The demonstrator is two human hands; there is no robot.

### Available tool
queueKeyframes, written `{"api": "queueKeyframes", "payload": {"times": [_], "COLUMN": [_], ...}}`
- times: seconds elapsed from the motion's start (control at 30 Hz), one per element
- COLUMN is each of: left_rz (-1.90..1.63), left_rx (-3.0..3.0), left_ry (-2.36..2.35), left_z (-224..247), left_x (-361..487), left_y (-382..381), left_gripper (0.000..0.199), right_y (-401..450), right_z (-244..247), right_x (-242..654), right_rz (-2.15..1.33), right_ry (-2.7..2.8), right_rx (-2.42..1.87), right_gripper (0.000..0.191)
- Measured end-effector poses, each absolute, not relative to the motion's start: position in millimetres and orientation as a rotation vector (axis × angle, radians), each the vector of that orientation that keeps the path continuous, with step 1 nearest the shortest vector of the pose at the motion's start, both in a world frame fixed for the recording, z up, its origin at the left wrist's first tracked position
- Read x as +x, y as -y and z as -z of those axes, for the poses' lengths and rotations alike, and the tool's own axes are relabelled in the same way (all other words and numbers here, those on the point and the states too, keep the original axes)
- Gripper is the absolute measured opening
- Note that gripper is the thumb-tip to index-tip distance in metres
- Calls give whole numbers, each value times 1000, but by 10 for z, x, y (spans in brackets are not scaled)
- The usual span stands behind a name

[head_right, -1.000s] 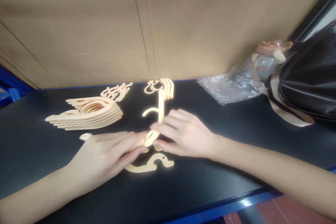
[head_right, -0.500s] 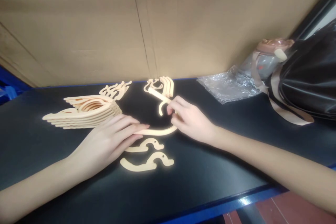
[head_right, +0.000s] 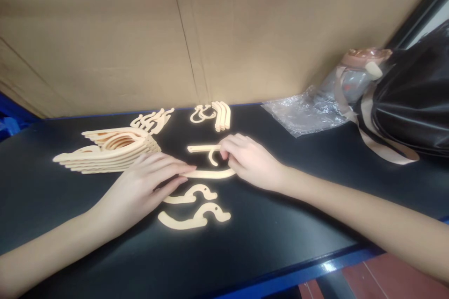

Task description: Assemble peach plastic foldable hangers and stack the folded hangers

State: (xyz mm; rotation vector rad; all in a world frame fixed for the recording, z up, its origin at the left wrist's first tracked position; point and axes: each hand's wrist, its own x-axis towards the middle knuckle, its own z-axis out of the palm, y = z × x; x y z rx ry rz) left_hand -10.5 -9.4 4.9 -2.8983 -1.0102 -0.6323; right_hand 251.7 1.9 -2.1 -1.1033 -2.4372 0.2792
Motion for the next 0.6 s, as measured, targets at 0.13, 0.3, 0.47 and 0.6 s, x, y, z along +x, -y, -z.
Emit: {"api": "queueKeyframes", "payload": {"times": [0.13, 0.3, 0.47, 0.6], "left_rz": [645, 678, 672, 702], "left_rx": [-2925, -2944, -2963, -2996], "left_ry": [999, 940, 937, 961], "left_z": [-54, -48, -48, -71], "left_x": [-96, -95, -99, -96], "left_y": [101, 105, 115, 135], "left_gripper": [24, 24, 24, 26], "right_y": [-34, -43, -42, -53], "right_z": [27, 31, 28, 41], "right_x": [2526, 2535, 2534, 2536], "right_rz": [-257, -285, -287, -266], "right_ry": [2434, 2419, 2425, 2414], "right_rx": [-1097, -1097, -1116, -1123], "right_gripper": [19, 19, 19, 20]}}
